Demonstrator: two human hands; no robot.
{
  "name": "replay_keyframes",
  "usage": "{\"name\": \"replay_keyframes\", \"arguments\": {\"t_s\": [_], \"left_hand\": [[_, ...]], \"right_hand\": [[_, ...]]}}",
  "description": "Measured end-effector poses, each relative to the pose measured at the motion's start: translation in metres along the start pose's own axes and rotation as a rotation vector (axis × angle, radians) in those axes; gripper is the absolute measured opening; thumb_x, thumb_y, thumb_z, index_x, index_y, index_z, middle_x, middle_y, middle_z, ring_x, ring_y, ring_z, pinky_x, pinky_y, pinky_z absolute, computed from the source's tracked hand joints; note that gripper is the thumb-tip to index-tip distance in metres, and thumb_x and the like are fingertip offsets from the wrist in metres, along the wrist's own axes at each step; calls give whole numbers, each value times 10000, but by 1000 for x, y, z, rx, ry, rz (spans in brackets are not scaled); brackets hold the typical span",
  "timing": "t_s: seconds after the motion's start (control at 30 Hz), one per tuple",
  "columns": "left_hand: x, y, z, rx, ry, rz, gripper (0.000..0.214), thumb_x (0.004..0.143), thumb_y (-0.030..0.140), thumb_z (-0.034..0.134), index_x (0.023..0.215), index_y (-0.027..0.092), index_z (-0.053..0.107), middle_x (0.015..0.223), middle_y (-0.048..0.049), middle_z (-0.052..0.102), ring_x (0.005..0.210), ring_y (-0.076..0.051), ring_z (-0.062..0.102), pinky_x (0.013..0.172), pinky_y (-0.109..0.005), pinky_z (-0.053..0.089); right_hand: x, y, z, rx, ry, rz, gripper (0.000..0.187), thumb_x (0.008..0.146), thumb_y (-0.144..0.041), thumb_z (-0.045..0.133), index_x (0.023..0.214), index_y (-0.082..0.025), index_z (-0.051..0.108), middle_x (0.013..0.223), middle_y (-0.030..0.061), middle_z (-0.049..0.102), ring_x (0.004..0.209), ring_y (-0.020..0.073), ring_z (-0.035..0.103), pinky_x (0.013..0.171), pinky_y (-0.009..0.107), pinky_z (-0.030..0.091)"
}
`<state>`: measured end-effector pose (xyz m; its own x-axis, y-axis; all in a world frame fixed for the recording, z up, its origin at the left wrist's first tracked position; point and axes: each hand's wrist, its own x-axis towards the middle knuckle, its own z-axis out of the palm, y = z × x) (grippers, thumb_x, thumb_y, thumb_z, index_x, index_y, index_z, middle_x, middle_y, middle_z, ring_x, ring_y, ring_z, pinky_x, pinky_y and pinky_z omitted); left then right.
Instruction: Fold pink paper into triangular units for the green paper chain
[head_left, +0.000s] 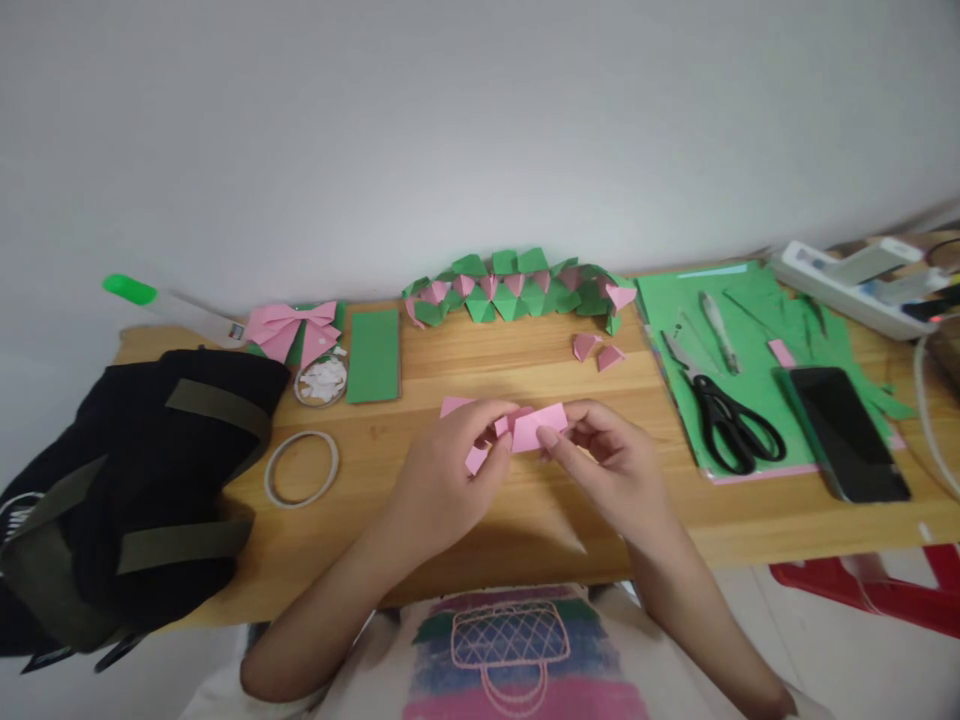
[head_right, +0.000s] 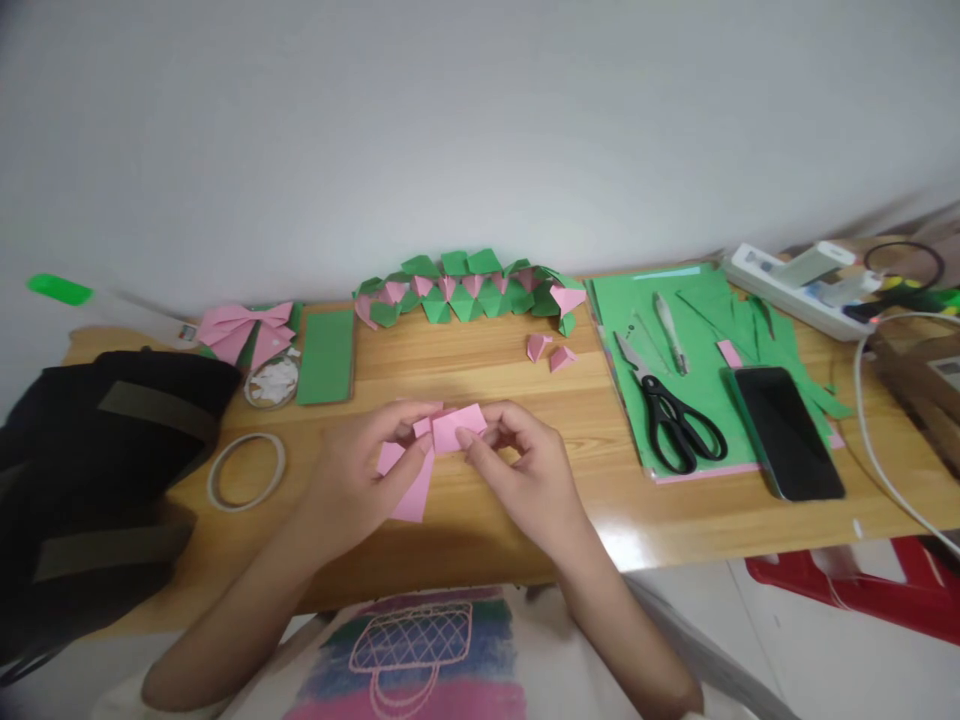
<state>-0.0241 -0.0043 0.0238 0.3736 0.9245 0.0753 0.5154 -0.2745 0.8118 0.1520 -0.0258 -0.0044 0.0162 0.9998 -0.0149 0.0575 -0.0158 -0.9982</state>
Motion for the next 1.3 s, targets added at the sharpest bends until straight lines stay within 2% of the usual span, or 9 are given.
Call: {"name": "replay_keyframes", "arguments": {"t_s": [0.13,0.33,0.57,0.67,0.77,0.97,1.03,1.17,1.3], "left_hand": [[0,1,2,-138,48,-88,205,903,144,533,1048,193,670,1026,-39,755,855,-147,694,774,-256,548],[-1,-2,9,-210,131,-108,187,849,124,587,1004,190,667,949,-30,740,794,-138,686,725,-245,540],[1,-1,12,-122,192,-32,127,858,117,608,938,195,668,867,-17,738,755,-136,671,689,-252,535],[2,-1,13,0,285,41,78,875,127,611,870,194,650,822,-18,743,750,-138,672,692,-256,535],[1,-1,14,34,353,91,86,882,124,604,859,199,638,875,-30,760,796,-148,698,708,-261,550],[-1,-4,14,133,277,256,206,879,78,577,1039,177,661,1075,-84,768,1018,-189,716,929,-312,558],[-3,-3,15,125,257,279,278,869,73,574,1117,180,645,1131,-88,754,1054,-195,707,949,-319,555],[-4,1,15,58,198,183,310,862,83,562,1140,195,643,1088,-60,766,986,-186,723,886,-307,577],[-4,5,15,-210,112,12,325,847,99,574,1139,205,667,1087,-54,766,943,-179,727,825,-284,589]], "right_hand": [[0,3,2,54,27,27,100,834,-276,710,881,-198,670,698,-8,700,615,119,647,599,231,514],[-1,6,5,193,34,83,178,827,-297,722,934,-224,601,717,-20,738,611,124,693,605,231,543],[2,2,8,266,20,130,264,794,-379,753,938,-215,604,658,-21,727,584,144,693,622,269,573],[4,1,7,246,3,121,197,854,-392,691,873,-199,655,644,-1,726,592,144,696,623,260,568],[4,0,5,246,-33,120,219,910,-394,621,897,-191,701,686,23,742,644,157,713,639,267,570],[3,-2,4,227,6,78,190,887,-375,662,913,-201,732,665,14,739,631,159,713,647,273,584],[4,-2,5,259,30,65,151,864,-351,694,900,-209,734,652,4,736,611,147,705,631,259,581],[5,-3,5,296,49,64,144,807,-349,752,820,-209,722,624,-4,720,578,136,683,603,251,575],[6,-4,7,209,44,68,196,754,-382,784,754,-201,710,610,-3,690,560,127,637,559,243,536]]}}
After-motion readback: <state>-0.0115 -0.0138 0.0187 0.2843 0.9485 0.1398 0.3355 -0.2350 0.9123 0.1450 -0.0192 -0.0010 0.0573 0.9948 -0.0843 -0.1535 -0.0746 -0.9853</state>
